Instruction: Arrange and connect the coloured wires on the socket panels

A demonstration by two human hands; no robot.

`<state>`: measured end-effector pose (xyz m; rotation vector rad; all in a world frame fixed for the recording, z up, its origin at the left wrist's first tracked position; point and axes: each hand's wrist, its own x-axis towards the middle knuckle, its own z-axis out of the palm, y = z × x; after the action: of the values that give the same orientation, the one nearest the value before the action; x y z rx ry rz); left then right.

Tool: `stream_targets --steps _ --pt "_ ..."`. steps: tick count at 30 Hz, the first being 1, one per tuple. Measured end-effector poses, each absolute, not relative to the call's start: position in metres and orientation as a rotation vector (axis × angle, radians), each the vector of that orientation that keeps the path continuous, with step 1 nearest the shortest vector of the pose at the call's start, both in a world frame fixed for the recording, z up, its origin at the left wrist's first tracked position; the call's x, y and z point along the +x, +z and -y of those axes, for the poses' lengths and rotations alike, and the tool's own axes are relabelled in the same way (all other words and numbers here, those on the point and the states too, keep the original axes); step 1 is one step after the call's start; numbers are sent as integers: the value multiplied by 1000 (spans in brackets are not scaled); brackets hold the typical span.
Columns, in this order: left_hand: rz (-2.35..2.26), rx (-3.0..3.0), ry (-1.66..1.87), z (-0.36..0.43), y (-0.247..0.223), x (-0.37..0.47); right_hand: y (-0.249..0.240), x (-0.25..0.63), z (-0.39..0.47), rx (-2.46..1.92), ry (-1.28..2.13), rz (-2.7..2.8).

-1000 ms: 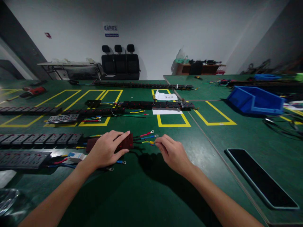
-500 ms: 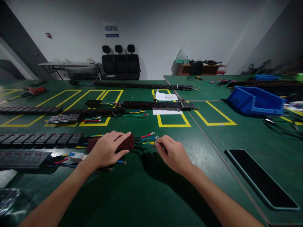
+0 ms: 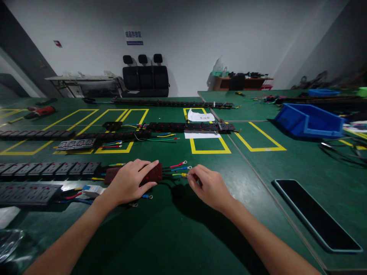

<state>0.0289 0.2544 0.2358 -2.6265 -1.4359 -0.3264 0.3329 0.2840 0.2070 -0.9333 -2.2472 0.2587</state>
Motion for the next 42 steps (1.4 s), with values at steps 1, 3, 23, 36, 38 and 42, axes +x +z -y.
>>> stream_targets --steps 1,3,23,36,38,42 --pt "1431 -2624 -328 -255 236 29 207 333 -284 -929 260 2252" --pt "1423 -2617 -336 -255 235 28 207 334 -284 -913 265 2260" --pt "1407 -2641 -328 -256 235 27 208 335 -283 -907 288 2289" --pt "1411 -2643 -319 -256 235 27 204 336 -285 -930 275 2314" --pt "1415 -2646 -321 -255 236 27 204 336 -285 -933 273 2312" --pt "1420 -2646 -325 -255 235 27 206 335 -284 -930 274 2311"
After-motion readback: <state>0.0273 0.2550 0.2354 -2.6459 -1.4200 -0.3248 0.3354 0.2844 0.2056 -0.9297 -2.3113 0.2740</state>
